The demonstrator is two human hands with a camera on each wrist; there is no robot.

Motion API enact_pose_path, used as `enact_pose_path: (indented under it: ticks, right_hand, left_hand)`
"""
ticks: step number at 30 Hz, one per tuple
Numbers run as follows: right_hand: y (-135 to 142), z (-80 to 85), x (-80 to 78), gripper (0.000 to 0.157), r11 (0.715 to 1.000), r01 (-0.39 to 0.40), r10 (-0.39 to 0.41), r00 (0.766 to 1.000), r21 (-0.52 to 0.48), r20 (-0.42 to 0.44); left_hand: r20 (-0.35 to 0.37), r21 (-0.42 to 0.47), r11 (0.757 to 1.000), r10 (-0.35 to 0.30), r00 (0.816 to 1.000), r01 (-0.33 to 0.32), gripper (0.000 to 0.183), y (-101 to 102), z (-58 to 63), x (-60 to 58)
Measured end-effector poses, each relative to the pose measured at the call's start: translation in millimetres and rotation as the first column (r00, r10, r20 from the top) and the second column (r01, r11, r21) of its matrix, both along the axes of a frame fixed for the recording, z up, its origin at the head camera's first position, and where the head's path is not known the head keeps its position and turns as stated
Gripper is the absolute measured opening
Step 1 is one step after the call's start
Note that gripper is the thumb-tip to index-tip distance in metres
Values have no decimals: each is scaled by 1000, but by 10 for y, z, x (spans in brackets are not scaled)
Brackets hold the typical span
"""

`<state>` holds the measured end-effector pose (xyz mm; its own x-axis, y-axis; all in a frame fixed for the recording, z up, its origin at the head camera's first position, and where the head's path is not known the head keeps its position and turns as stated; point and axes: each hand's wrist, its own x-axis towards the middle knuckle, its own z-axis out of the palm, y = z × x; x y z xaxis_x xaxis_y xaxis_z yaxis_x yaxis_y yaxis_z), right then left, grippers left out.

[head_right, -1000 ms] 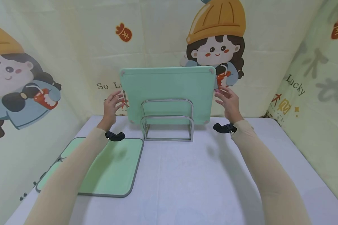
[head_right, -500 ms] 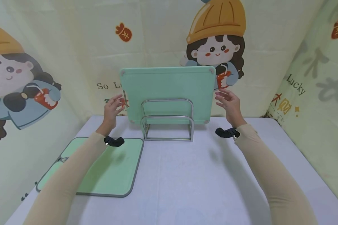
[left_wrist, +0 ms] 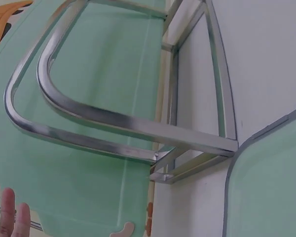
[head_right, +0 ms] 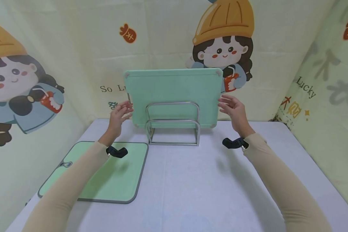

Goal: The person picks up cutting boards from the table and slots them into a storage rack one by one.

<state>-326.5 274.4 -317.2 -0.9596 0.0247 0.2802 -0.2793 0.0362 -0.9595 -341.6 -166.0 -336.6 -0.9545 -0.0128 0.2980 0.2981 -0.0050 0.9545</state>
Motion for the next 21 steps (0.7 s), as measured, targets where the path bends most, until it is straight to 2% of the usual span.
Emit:
enact_pose_path:
  ticks: [7,11,15,21]
  right_hand:
    - [-92,28,104,51,996,-92,91,995,-13,-40]
    - [-146,32,156,50,991,-134,135,989,26,-59]
    - [-185,29,192,50,986,-157,161,985,58,-69]
    - [-247,15,222,48,982,-180,183,982,55,-56]
  left_hand:
    - [-4,-27,997,-76,997,75,43,46,0,116]
    - [-7,-33,995,-98,995,98,41,96,0,177]
    - [-6,-35,992,-123,992,123,40,144,-7,240]
    - [-8,-30,985,-171,985,171,41,179,-25,315]
